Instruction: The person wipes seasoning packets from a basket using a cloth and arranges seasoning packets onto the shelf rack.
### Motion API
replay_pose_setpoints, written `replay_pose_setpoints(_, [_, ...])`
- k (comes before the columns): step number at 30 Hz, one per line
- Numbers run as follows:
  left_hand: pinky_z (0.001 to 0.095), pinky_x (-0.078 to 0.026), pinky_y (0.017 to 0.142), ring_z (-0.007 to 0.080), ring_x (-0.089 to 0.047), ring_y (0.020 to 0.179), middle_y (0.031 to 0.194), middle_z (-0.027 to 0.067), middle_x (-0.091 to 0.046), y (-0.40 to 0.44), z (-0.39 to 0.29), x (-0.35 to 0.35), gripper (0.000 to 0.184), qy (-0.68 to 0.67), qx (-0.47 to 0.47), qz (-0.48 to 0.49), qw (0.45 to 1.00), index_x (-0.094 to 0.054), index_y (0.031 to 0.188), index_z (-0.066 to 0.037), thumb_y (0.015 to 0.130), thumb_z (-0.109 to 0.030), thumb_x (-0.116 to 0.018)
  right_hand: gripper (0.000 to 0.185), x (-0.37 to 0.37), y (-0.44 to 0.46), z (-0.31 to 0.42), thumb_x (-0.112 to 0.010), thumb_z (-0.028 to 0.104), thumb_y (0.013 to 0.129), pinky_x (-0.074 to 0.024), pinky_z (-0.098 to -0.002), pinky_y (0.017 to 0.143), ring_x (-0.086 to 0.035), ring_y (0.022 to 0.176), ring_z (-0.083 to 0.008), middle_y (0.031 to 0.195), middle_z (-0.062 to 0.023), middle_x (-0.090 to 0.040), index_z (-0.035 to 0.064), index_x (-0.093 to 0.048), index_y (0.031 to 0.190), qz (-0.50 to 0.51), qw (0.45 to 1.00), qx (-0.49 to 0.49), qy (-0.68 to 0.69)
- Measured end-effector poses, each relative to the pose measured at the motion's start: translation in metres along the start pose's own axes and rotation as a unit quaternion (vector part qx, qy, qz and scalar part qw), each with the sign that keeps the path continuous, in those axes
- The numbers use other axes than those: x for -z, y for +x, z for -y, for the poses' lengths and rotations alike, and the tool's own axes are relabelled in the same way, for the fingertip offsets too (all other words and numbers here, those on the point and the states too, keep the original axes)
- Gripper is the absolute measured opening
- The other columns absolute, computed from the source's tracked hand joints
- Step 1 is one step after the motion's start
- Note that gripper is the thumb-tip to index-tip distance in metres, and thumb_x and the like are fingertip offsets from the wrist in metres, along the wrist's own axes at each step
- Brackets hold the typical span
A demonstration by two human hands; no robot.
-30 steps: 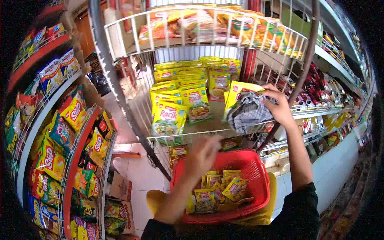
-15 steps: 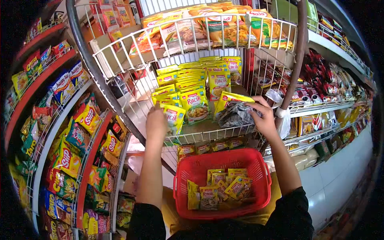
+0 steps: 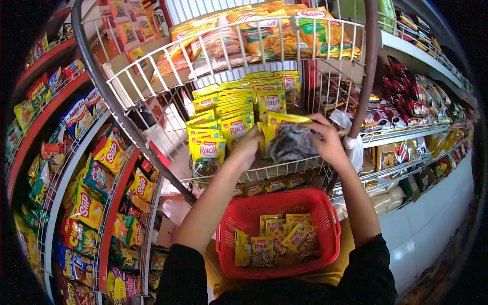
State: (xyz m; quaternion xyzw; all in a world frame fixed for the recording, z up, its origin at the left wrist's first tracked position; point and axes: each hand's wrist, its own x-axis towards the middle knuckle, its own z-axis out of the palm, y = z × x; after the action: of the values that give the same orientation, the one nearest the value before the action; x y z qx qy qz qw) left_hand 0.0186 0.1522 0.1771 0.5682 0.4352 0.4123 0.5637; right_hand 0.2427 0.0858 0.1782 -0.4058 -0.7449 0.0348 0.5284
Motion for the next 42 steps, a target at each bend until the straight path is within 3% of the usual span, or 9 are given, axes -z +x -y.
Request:
replay_pose_setpoints(1, [0.0381, -0.026, 0.102, 0.0273, -0.041, 0.118, 0.128, 0.0147, -0.045, 0.001, 0.001, -0.005, 0.057, -0.026, 0.082, -0.012, 0.996, -0.029, 0.135, -0.008, 0.087, -0.027, -0.051, 0.027, 0.002, 0.001, -0.001, -0.058, -0.008, 0.068, -0.0374, -0.0301, 0.09, -0.051, 0.102, -0.0267, 0.105, -0.0125, -0.053, -0.0011, -0.061, 0.094, -0.003, 1.0, -0.002, -0.002])
replay_pose_setpoints(6, [0.0472, -0.032, 0.095, 0.0269, -0.043, 0.115, 0.127, 0.0097, -0.045, -0.014, -0.02, 0.003, 0.058, -0.106, 0.131, 0.072, 0.983, -0.029, 0.133, -0.011, 0.084, -0.03, -0.054, 0.028, 0.003, 0.003, -0.005, -0.058, -0.007, 0.07, -0.0373, -0.0333, 0.092, -0.049, 0.108, -0.0306, 0.112, -0.0156, -0.052, -0.0005, -0.06, 0.096, 0.045, 0.998, 0.021, -0.042])
replay_pose_setpoints(9, [0.0508, -0.036, 0.092, 0.0253, -0.038, 0.119, 0.13, 0.0095, -0.038, -0.02, -0.022, -0.005, 0.054, 0.189, 0.03, 0.118, 0.974, -0.03, 0.132, -0.013, 0.083, -0.017, -0.054, 0.028, -0.003, 0.004, -0.019, -0.059, -0.006, 0.07, -0.0374, -0.0349, 0.092, -0.048, 0.111, -0.032, 0.116, -0.0174, -0.051, -0.0005, -0.059, 0.098, 0.049, 0.996, 0.033, -0.061])
replay_pose_setpoints(13, [0.0457, -0.044, 0.083, 0.0241, -0.043, 0.114, 0.126, 0.0088, -0.043, -0.007, -0.018, -0.009, 0.053, 0.185, 0.028, 0.132, 0.973, -0.033, 0.13, -0.012, 0.081, -0.011, -0.056, 0.027, -0.01, -0.001, -0.038, -0.06, -0.001, 0.073, -0.0393, -0.0344, 0.09, -0.051, 0.108, -0.0321, 0.116, -0.0201, -0.052, -0.0003, -0.059, 0.1, 0.09, 0.994, 0.008, -0.067])
replay_pose_setpoints(16, [0.0437, -0.046, 0.081, 0.023, -0.045, 0.112, 0.123, 0.0085, -0.045, 0.003, -0.011, -0.014, 0.049, 0.164, 0.03, 0.128, 0.978, -0.037, 0.127, -0.011, 0.081, -0.01, -0.055, 0.028, -0.007, 0.005, -0.034, -0.062, 0.007, 0.075, -0.042, -0.0336, 0.086, -0.055, 0.102, -0.0323, 0.111, -0.022, -0.054, -0.0002, -0.059, 0.101, 0.166, 0.975, -0.145, -0.031])
replay_pose_setpoints(21, [0.0411, -0.046, 0.08, 0.0218, -0.049, 0.107, 0.118, 0.0081, -0.05, 0.012, -0.019, -0.03, 0.042, 0.213, 0.029, 0.118, 0.969, -0.043, 0.122, -0.008, 0.081, -0.008, -0.055, 0.03, -0.005, 0.005, -0.034, -0.06, 0.009, 0.075, -0.0446, -0.0352, 0.083, -0.057, 0.096, -0.0336, 0.106, -0.0216, -0.057, 0.0001, -0.058, 0.103, 0.166, 0.973, -0.151, -0.048])
replay_pose_setpoints(24, [0.0392, -0.047, 0.078, 0.022, -0.052, 0.102, 0.113, 0.0086, -0.054, 0.054, -0.01, -0.033, 0.04, 0.242, -0.058, 0.097, 0.964, -0.045, 0.12, -0.007, 0.081, -0.008, -0.055, 0.027, -0.009, -0.004, -0.014, -0.057, 0.007, 0.076, -0.0449, -0.0385, 0.082, -0.055, 0.095, -0.036, 0.104, -0.021, -0.057, -0.0002, -0.058, 0.102, 0.003, 0.99, -0.072, -0.124])
replay_pose_setpoints(30, [0.0315, -0.044, 0.075, 0.0185, -0.056, 0.089, 0.1, 0.0098, -0.061, 0.152, -0.016, -0.066, 0.032, 0.067, -0.102, 0.016, 0.992, -0.054, 0.109, 0.0, 0.079, -0.009, -0.06, 0.022, -0.016, -0.011, -0.019, -0.055, 0.006, 0.074, -0.0451, -0.0416, 0.081, -0.054, 0.093, -0.0376, 0.103, -0.0199, -0.056, 0.0013, -0.058, 0.096, 0.028, 0.981, -0.099, -0.162])
replay_pose_setpoints(42, [0.0361, -0.045, 0.077, 0.0294, -0.059, 0.09, 0.095, 0.0188, -0.062, 0.233, 0.011, -0.091, 0.039, 0.303, -0.153, -0.051, 0.939, -0.053, 0.106, 0.005, 0.075, -0.017, -0.065, 0.024, -0.009, -0.011, -0.013, -0.055, 0.007, 0.075, -0.0459, -0.0392, 0.079, -0.052, 0.096, -0.0332, 0.103, -0.016, -0.054, 0.0039, -0.055, 0.098, 0.061, 0.988, -0.039, -0.138])
